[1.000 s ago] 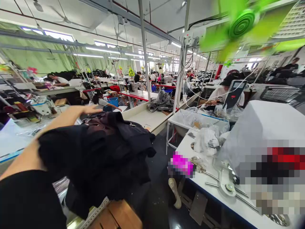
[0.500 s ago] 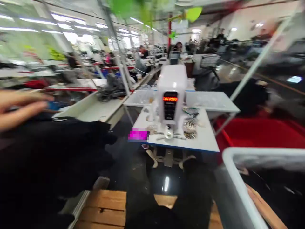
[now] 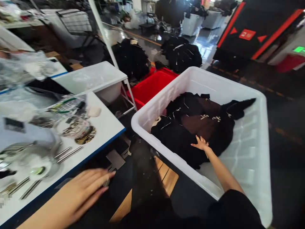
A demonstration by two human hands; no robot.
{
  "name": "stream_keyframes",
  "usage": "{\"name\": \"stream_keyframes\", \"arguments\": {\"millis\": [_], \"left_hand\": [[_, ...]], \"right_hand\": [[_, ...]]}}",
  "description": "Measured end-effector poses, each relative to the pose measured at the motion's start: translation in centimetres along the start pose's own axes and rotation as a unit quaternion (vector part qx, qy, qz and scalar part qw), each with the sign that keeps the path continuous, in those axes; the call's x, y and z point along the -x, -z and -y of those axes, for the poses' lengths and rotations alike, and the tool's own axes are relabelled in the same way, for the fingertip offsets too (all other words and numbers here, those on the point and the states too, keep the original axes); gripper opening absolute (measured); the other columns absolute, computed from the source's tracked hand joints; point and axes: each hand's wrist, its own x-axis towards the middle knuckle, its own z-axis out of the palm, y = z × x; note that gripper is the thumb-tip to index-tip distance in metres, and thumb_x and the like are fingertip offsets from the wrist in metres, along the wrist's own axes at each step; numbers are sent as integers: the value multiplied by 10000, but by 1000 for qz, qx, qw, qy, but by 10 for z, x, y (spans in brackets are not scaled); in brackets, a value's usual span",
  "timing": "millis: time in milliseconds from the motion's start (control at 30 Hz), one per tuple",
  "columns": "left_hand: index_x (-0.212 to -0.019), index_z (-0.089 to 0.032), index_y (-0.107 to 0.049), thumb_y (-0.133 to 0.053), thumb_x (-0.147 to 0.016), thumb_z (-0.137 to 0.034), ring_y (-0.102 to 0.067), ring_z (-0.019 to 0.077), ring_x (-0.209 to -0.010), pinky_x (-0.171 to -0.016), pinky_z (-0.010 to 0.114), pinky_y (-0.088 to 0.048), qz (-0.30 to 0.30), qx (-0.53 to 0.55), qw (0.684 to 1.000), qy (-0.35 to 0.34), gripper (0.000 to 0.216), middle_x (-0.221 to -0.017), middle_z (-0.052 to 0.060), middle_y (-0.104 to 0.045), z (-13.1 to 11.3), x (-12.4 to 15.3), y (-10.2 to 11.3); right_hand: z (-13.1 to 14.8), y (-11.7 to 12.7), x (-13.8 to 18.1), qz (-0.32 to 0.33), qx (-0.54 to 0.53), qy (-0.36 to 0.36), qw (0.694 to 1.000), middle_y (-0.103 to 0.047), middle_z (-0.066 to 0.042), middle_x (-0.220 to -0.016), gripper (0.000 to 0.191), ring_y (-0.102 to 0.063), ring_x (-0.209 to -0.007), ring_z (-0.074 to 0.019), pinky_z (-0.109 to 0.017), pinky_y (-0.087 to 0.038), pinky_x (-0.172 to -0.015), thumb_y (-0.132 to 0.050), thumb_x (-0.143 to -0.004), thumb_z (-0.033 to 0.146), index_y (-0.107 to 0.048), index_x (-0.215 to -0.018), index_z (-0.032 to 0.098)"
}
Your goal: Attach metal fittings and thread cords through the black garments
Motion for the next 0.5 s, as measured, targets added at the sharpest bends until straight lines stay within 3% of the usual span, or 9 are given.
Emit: {"name": "stream_keyframes", "arguments": {"millis": [67,133,200,267,333,400,500], "left_hand": [[-1285,-305,-469,-423,-890,-398,-545,196,-1110,-938,308,-451,30,13,999,-32,408,-1214,17,-594,23,-57,-24],[-1284,-244,-479,-378,-899,-421,-481,223,-1197,-1018,359,-381,38,23,999,-18,436,-1287,53,-545,41,-115,-53],[-1253,-192,-514,-314,-907,-449,-458,237,-1222,-1042,382,-341,50,27,998,0,475,-1293,85,-538,52,-166,-83],[-1182,-171,-573,-254,-913,-432,-520,243,-1151,-1042,398,-322,100,18,995,4,492,-1204,103,-602,55,-206,-107],[-1037,-184,-653,-228,-906,-413,-601,260,-1007,-971,415,-370,171,-13,985,23,500,-1040,102,-676,54,-232,-123],[-956,-218,-683,-261,-880,-424,-635,282,-888,-826,402,-434,219,-44,972,72,476,-923,87,-702,51,-246,-129],[-987,-270,-678,-321,-838,-441,-640,296,-851,-681,345,-432,224,-57,965,125,422,-901,59,-709,47,-251,-129]], "right_hand": [[-3,-7,0,-7,-16,-16,1000,-164,-201,-1485,697,-152,-1368,-343,-556,-179,-1037,-446,-845,538,-289,-1413,168],[11,-10,0,-41,-33,-17,998,-162,-221,-1477,606,-128,-1373,-332,-540,-159,-1043,-260,-920,503,-351,-1373,112],[40,-7,-5,-93,-46,4,995,-82,-197,-1498,603,-69,-1384,-297,-502,-110,-1066,-115,-945,468,-266,-1404,108],[76,0,-14,-117,-59,52,990,-135,-158,-1497,639,-157,-1367,-260,-420,-151,-1073,-166,-925,547,-188,-1428,153],[111,6,-26,-118,-72,84,987,-275,-186,-1440,766,-286,-1311,-263,-384,-214,-1049,-311,-867,629,-175,-1419,115],[139,9,-35,-108,-82,88,987,-413,-231,-1331,817,-401,-1219,-293,-400,-281,-999,-421,-821,640,-257,-1362,50],[162,7,-35,-102,-85,106,986,-518,-201,-1219,573,-461,-1144,-279,-402,-290,-979,-493,-848,507,-410,-1220,79]]}}
